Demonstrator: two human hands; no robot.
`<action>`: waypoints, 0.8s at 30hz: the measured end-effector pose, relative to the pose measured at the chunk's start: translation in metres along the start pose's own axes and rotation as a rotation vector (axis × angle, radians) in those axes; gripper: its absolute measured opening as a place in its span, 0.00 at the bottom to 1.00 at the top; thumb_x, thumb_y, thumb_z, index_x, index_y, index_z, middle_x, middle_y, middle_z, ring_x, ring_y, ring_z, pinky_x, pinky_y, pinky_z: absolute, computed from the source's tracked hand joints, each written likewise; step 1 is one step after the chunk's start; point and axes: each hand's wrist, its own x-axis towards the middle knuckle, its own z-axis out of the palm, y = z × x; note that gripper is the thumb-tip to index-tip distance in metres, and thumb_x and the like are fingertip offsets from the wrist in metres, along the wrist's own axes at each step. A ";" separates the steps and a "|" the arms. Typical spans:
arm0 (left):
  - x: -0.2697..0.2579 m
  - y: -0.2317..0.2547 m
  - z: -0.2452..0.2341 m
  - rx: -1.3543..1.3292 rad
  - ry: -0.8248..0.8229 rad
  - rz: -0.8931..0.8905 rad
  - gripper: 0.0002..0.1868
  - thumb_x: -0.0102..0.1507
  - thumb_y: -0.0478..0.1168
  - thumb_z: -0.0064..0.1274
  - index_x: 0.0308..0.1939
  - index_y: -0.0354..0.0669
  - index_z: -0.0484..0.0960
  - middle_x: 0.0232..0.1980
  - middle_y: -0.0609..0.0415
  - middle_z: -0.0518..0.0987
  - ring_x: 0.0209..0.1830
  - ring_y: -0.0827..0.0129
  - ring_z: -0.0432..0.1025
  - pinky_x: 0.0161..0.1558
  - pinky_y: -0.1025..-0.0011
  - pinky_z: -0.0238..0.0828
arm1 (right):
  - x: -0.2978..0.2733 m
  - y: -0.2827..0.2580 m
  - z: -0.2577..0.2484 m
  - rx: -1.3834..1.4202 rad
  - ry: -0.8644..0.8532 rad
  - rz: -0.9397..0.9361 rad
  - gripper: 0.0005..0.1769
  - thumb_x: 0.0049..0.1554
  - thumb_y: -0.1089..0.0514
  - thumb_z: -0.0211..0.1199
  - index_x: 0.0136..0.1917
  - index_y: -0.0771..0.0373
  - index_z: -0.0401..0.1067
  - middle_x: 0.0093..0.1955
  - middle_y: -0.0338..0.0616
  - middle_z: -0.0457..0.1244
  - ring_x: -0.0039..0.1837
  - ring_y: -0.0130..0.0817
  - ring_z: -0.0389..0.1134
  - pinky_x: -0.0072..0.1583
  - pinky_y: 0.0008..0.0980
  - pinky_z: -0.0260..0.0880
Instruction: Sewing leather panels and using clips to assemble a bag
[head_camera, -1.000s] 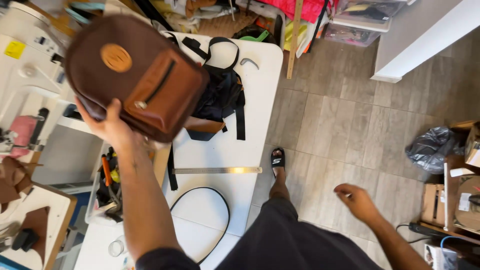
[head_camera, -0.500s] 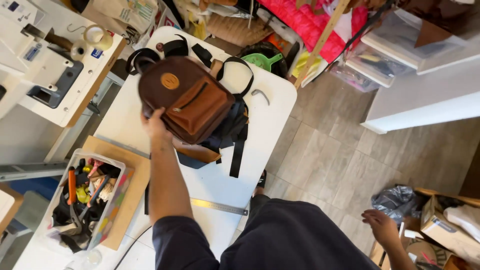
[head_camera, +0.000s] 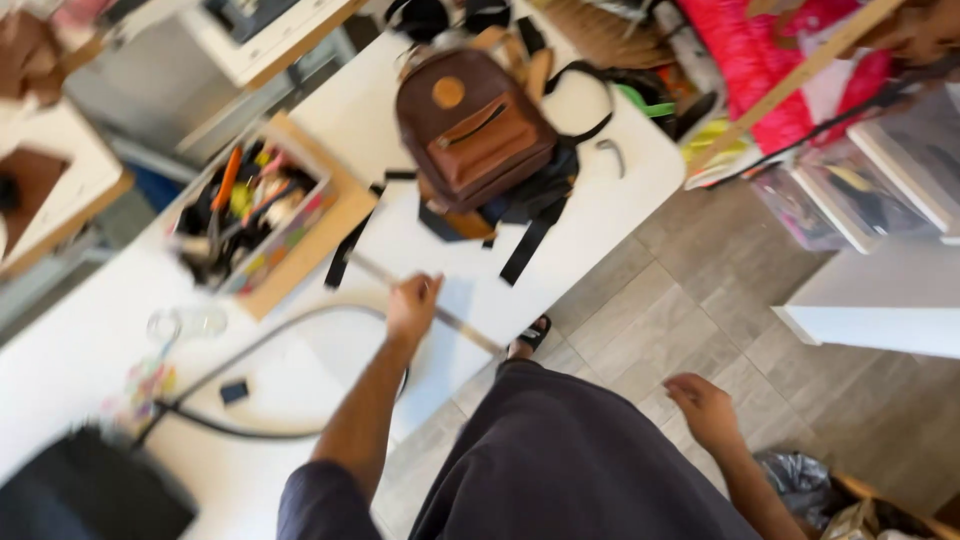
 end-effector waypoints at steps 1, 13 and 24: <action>-0.052 -0.013 -0.002 0.004 0.028 -0.028 0.23 0.69 0.49 0.55 0.22 0.45 0.69 0.18 0.56 0.65 0.21 0.69 0.56 0.28 0.59 0.57 | -0.001 -0.015 0.016 -0.018 -0.025 -0.025 0.10 0.57 0.52 0.66 0.50 0.53 0.83 0.51 0.35 0.76 0.53 0.32 0.76 0.59 0.31 0.71; -0.485 -0.049 -0.122 0.281 0.135 -0.773 0.21 0.63 0.62 0.54 0.29 0.52 0.82 0.19 0.50 0.78 0.30 0.47 0.79 0.35 0.53 0.74 | -0.066 -0.180 0.202 -0.093 -0.638 -0.762 0.13 0.57 0.58 0.64 0.55 0.58 0.82 0.48 0.52 0.74 0.55 0.50 0.76 0.58 0.45 0.76; -0.516 -0.202 -0.255 0.320 0.318 -0.520 0.12 0.63 0.55 0.56 0.34 0.55 0.81 0.22 0.55 0.80 0.27 0.53 0.79 0.32 0.54 0.77 | -0.161 -0.225 0.368 -0.204 -0.687 -0.552 0.10 0.57 0.55 0.65 0.51 0.52 0.84 0.39 0.42 0.77 0.49 0.35 0.78 0.56 0.36 0.75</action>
